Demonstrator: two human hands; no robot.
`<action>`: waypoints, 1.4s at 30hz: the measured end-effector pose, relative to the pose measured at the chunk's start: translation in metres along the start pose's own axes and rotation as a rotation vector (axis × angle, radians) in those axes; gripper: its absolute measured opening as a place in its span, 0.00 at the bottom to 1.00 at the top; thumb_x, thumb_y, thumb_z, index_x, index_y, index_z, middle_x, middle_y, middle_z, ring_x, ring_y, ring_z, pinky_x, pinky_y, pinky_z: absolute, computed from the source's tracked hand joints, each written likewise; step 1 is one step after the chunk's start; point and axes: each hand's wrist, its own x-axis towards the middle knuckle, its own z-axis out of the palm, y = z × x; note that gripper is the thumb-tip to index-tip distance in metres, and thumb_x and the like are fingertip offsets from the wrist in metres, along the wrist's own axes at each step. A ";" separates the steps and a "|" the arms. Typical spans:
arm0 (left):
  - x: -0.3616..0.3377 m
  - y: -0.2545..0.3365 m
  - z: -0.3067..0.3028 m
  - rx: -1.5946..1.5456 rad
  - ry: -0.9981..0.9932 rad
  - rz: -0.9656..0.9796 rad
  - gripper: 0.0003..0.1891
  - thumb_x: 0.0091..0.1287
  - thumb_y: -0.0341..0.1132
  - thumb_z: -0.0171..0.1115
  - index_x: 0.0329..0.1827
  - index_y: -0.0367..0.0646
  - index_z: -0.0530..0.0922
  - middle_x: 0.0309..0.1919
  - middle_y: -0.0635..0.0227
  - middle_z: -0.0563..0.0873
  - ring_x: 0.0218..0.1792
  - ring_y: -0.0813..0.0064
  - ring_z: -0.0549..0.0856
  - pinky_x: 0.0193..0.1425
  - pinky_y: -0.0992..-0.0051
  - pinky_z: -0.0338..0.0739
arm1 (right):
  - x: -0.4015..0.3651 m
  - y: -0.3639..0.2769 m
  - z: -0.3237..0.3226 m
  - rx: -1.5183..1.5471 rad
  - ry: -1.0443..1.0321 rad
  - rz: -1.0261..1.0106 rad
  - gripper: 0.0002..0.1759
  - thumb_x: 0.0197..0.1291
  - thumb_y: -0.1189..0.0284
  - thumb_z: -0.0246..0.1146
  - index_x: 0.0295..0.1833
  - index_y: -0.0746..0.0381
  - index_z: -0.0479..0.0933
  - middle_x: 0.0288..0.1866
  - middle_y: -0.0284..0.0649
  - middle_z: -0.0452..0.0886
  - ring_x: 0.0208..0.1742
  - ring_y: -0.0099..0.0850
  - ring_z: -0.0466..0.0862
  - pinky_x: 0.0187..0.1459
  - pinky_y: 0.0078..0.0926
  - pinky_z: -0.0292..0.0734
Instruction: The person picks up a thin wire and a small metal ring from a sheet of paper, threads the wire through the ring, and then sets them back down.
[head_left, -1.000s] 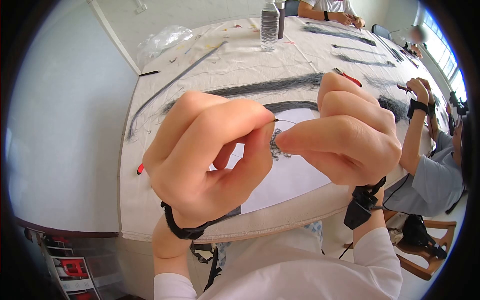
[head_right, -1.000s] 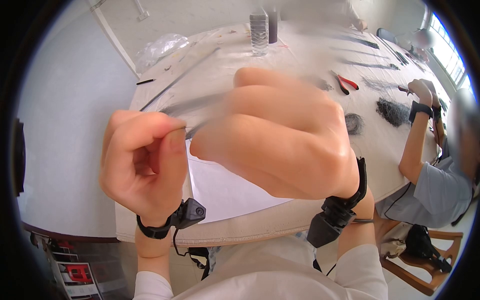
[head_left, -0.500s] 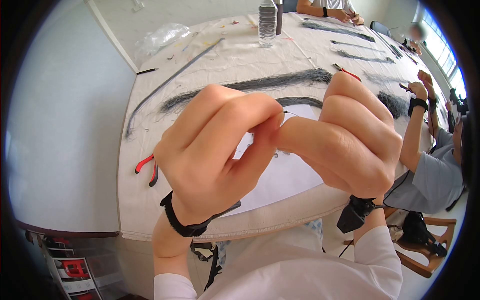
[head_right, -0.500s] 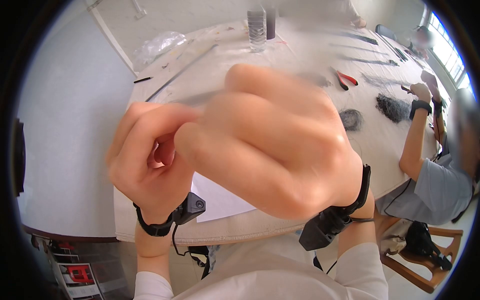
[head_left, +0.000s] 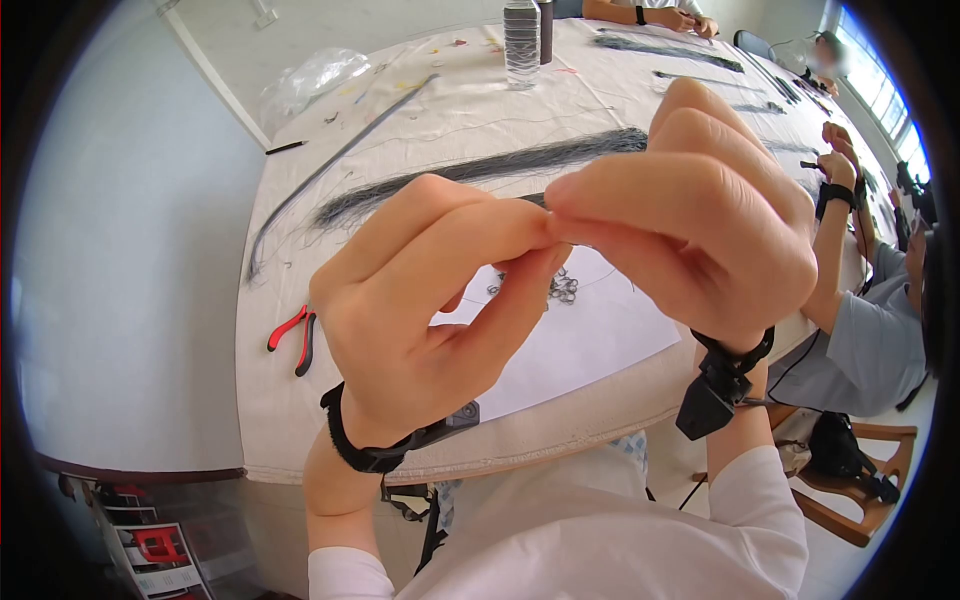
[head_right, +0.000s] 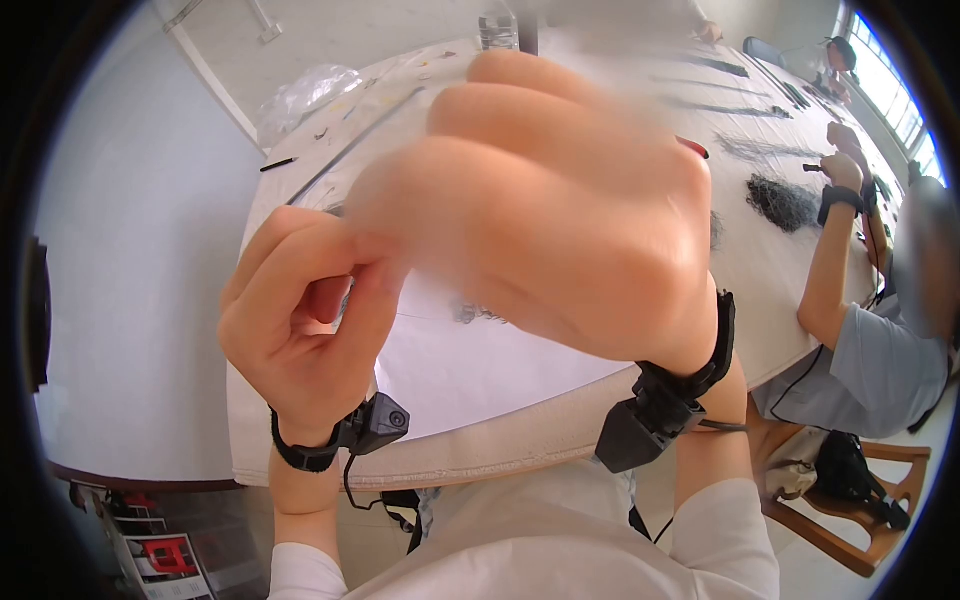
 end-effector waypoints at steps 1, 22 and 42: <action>0.000 0.001 0.000 0.000 -0.001 -0.007 0.09 0.51 0.16 0.67 0.34 0.37 0.83 0.28 0.75 0.78 0.20 0.91 0.63 0.22 0.87 0.53 | 0.000 0.000 0.000 0.010 -0.004 0.047 0.16 0.37 0.78 0.77 0.36 0.67 0.82 0.21 0.32 0.76 0.20 0.22 0.62 0.20 0.19 0.49; 0.000 0.000 -0.002 -0.002 0.092 0.081 0.03 0.55 0.20 0.64 0.32 0.36 0.82 0.29 0.72 0.78 0.22 0.89 0.67 0.23 0.87 0.57 | -0.010 -0.002 0.005 0.353 -0.053 0.552 0.09 0.51 0.89 0.65 0.39 0.71 0.77 0.26 0.35 0.77 0.26 0.20 0.66 0.29 0.17 0.60; 0.001 0.002 -0.005 0.032 0.135 0.090 0.07 0.55 0.18 0.64 0.33 0.39 0.79 0.29 0.72 0.76 0.19 0.90 0.63 0.21 0.87 0.53 | -0.004 -0.009 0.004 0.308 -0.080 0.136 0.18 0.26 0.85 0.67 0.33 0.68 0.83 0.15 0.33 0.72 0.13 0.22 0.61 0.16 0.20 0.46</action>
